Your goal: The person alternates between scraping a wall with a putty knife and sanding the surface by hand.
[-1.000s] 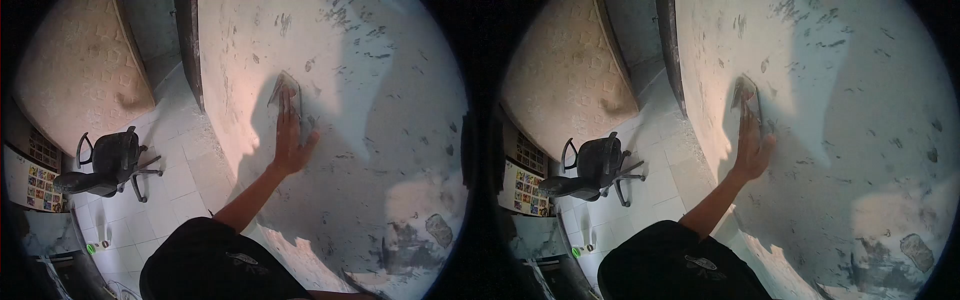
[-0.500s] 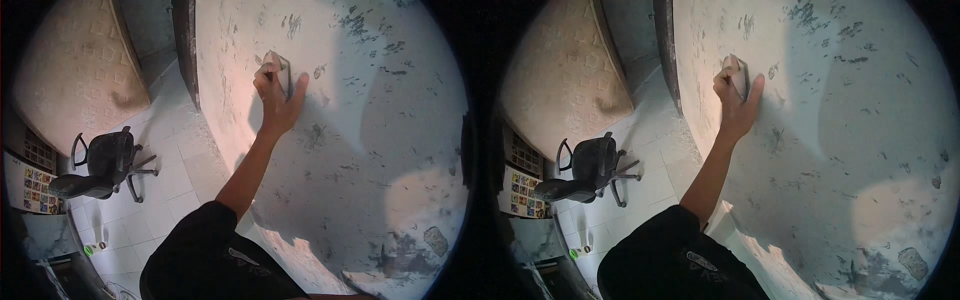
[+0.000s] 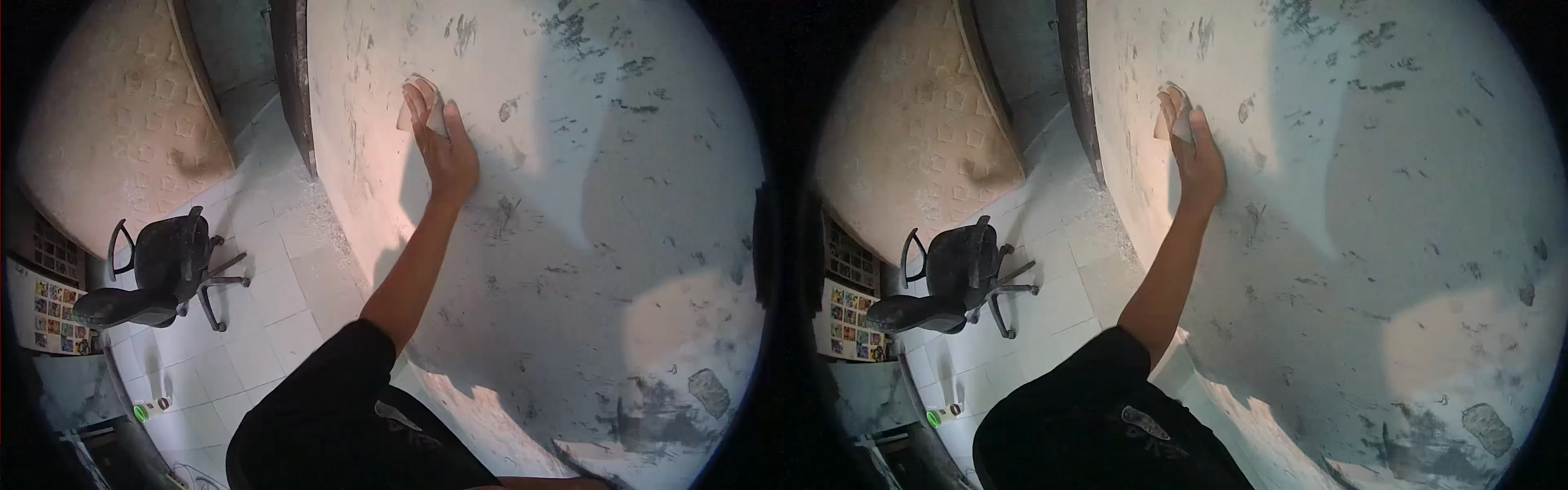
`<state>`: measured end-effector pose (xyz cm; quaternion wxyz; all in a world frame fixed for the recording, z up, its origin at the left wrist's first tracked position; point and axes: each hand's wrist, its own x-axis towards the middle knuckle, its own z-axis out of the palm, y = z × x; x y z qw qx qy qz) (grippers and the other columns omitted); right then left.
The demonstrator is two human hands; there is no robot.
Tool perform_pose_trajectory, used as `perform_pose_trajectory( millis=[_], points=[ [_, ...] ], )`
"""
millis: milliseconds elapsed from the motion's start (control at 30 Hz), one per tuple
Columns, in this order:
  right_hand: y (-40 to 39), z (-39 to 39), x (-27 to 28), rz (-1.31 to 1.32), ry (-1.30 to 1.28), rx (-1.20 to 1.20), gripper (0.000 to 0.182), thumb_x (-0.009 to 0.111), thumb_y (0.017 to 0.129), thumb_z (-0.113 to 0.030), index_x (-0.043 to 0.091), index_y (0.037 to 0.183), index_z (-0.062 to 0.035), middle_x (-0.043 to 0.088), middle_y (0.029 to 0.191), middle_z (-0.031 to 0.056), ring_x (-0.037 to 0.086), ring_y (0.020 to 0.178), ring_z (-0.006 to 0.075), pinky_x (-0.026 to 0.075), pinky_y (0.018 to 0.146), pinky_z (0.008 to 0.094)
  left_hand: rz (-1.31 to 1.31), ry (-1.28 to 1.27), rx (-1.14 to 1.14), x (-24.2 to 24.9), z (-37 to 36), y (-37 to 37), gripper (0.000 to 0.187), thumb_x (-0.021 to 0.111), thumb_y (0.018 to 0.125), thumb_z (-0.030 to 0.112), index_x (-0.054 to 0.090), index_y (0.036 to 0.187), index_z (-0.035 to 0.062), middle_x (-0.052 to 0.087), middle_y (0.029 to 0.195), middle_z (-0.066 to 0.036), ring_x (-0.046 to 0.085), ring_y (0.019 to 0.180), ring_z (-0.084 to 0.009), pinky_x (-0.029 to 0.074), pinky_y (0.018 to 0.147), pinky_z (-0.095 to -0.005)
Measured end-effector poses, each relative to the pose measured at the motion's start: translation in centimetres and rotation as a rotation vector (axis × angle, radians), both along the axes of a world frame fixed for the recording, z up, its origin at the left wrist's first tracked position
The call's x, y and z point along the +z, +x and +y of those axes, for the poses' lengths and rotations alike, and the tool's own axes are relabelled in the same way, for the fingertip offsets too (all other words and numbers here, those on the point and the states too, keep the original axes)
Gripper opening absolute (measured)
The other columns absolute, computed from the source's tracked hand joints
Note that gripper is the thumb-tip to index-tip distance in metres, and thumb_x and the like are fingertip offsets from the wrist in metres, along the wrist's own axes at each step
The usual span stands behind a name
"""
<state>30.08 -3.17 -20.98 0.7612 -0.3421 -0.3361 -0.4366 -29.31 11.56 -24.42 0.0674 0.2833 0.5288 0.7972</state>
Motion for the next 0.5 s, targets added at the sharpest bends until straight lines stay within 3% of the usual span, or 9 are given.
perform_pose_trajectory(
  millis=[67, 133, 233, 267, 400, 467, 500],
  points=[
    [-2.9, 0.6, 0.4, 0.022, -0.006, -0.008, 0.039, 0.061, 0.098, -0.041, 0.054, 0.091, -0.0034, 0.05, 0.07, 0.0025, 0.045, 0.054, 0.0115, 0.041, 0.046, 0.0287, 0.035, 0.039, 0.04, 0.1, -0.4, 1.1, 0.075, 0.034, 0.105, 0.041, 0.001, 0.155, -0.0045, 0.0, 0.162, -0.026, 0.005, 0.151, -0.0376, 0.01, 0.122, -0.0466],
    [-3.1, 0.5, 0.4, 0.051, 0.003, -0.01, 0.039, 0.061, 0.098, -0.041, 0.054, 0.091, -0.0034, 0.05, 0.069, 0.0025, 0.045, 0.054, 0.0115, 0.041, 0.046, 0.0287, 0.252, 0.006, 0.028, -1.6, -2.3, 5.7, 0.074, 0.028, 0.105, 0.043, 0.001, 0.155, -0.0034, 0.001, 0.162, -0.026, 0.003, 0.151, -0.0379, 0.008, 0.121, -0.0487],
    [-2.5, 0.8, 0.6, 0.053, 0.004, -0.025, 0.039, 0.061, 0.098, -0.041, 0.054, 0.091, -0.0034, 0.05, 0.069, 0.0023, 0.045, 0.053, 0.0114, 0.041, 0.045, 0.0286, 0.455, -0.103, 0.073, -3.2, -2.4, 5.3, 0.072, 0.025, 0.105, 0.042, 0.001, 0.156, -0.0021, 0.002, 0.162, -0.026, 0.001, 0.151, -0.0383, 0.007, 0.121, -0.0507],
    [-2.5, 0.8, 0.5, 0.041, 0.004, -0.03, 0.039, 0.061, 0.098, -0.041, 0.053, 0.091, -0.0034, 0.05, 0.069, 0.0023, 0.045, 0.053, 0.0113, 0.041, 0.045, 0.0286, 0.344, 0.019, 0.044, -2.7, -1.5, 4.2, 0.073, 0.027, 0.105, 0.045, 0.004, 0.156, -0.0022, 0.002, 0.163, -0.024, 0.002, 0.151, -0.0384, 0.007, 0.121, -0.0489],
    [-2.5, 0.6, 0.8, 0.014, -0.013, -0.058, 0.039, 0.06, 0.098, -0.041, 0.053, 0.091, -0.0034, 0.049, 0.069, 0.0022, 0.045, 0.052, 0.0112, 0.041, 0.044, 0.0285, 0.203, 0.055, 0.092, 0.3, 1.0, -1.4, 0.076, 0.029, 0.104, 0.048, 0.006, 0.156, -0.002, 0.002, 0.163, -0.023, 0.004, 0.151, -0.038, 0.009, 0.121, -0.0466],
    [-3.0, 0.8, 0.6, 0.03, -0.02, -0.065, 0.039, 0.06, 0.098, -0.041, 0.053, 0.091, -0.0034, 0.049, 0.069, 0.0021, 0.045, 0.052, 0.0111, 0.041, 0.044, 0.0284, 0.012, 0.081, 0.04, 0.3, 0.7, 0.1, 0.074, 0.032, 0.104, 0.046, 0.006, 0.157, 0.0011, 0.002, 0.164, -0.021, 0.003, 0.151, -0.0372, 0.009, 0.122, -0.0477],
    [-3.2, 0.8, 0.6, 0.042, -0.016, -0.064, 0.039, 0.06, 0.098, -0.041, 0.053, 0.091, -0.0035, 0.049, 0.068, 0.002, 0.044, 0.052, 0.0111, 0.041, 0.043, 0.0284, 0.125, 0.051, 0.034, -0.3, -0.7, 2.9, 0.073, 0.032, 0.104, 0.046, 0.006, 0.157, 0.0021, 0.002, 0.164, -0.02, 0.003, 0.151, -0.0372, 0.008, 0.122, -0.0487]
  ],
)
